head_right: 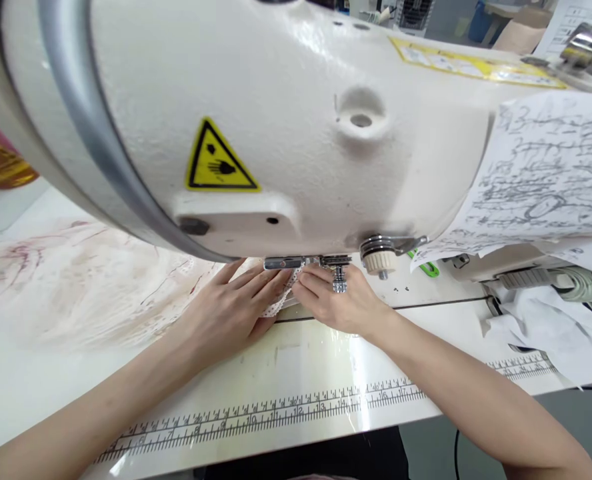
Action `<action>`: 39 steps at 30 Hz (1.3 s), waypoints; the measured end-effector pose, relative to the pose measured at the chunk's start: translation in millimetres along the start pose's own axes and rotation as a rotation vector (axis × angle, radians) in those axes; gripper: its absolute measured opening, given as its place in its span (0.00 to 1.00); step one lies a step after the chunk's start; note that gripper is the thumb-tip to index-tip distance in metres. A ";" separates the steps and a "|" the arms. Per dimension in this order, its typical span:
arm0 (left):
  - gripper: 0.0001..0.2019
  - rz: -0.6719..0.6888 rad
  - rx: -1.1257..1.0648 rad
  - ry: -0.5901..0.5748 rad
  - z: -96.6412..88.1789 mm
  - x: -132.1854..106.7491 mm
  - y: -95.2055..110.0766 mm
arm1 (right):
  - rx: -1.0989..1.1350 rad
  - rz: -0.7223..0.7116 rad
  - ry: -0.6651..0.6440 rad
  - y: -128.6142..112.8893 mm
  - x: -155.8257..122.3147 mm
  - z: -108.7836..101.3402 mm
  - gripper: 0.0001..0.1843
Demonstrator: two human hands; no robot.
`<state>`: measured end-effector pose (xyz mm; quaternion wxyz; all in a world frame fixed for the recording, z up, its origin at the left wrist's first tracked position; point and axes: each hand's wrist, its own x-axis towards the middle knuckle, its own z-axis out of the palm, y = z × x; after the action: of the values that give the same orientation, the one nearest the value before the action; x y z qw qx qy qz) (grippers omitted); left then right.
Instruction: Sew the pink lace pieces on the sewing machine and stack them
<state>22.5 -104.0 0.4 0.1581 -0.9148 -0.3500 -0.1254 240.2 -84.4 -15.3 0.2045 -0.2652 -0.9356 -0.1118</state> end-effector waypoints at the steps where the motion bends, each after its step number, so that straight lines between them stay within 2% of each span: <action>1: 0.21 -0.005 0.004 0.003 -0.2 0.1 0.6 | 0.022 0.008 -0.005 0.5 -0.1 0.4 0.15; 6: 0.21 -0.040 0.003 -0.011 -0.8 1.1 2.8 | 0.051 0.021 -0.012 3.2 2.2 -1.9 0.15; 11: 0.20 -0.069 -0.049 -0.037 -2.5 1.8 4.4 | -0.170 -0.020 0.079 3.2 4.4 -7.7 0.15; 15: 0.20 -0.078 -0.053 -0.042 -4.2 2.4 6.6 | -0.245 0.052 0.145 0.1 3.5 -10.0 0.12; 18: 0.20 -0.083 -0.058 -0.037 -5.3 3.2 8.3 | -0.192 0.111 0.088 -0.2 1.1 -10.6 0.13; 22: 0.20 -0.076 -0.049 -0.048 -6.5 3.4 8.7 | -0.119 0.119 0.046 3.4 -4.1 -8.4 0.18; 30: 0.19 -0.093 -0.013 -0.031 -4.2 5.7 8.4 | -0.133 0.159 0.082 6.0 0.0 -8.4 0.09; 34: 0.18 -0.098 0.016 -0.021 -3.9 6.6 7.7 | -0.047 0.200 0.087 4.8 2.3 -10.0 0.10; 39: 0.16 0.021 -0.047 0.059 -1.5 3.9 3.8 | -0.076 0.183 0.065 5.7 0.7 -5.4 0.14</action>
<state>27.7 -104.9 2.3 0.1481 -0.9178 -0.3326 -0.1586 244.5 -81.1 -9.6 0.2338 -0.3531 -0.8955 -0.1369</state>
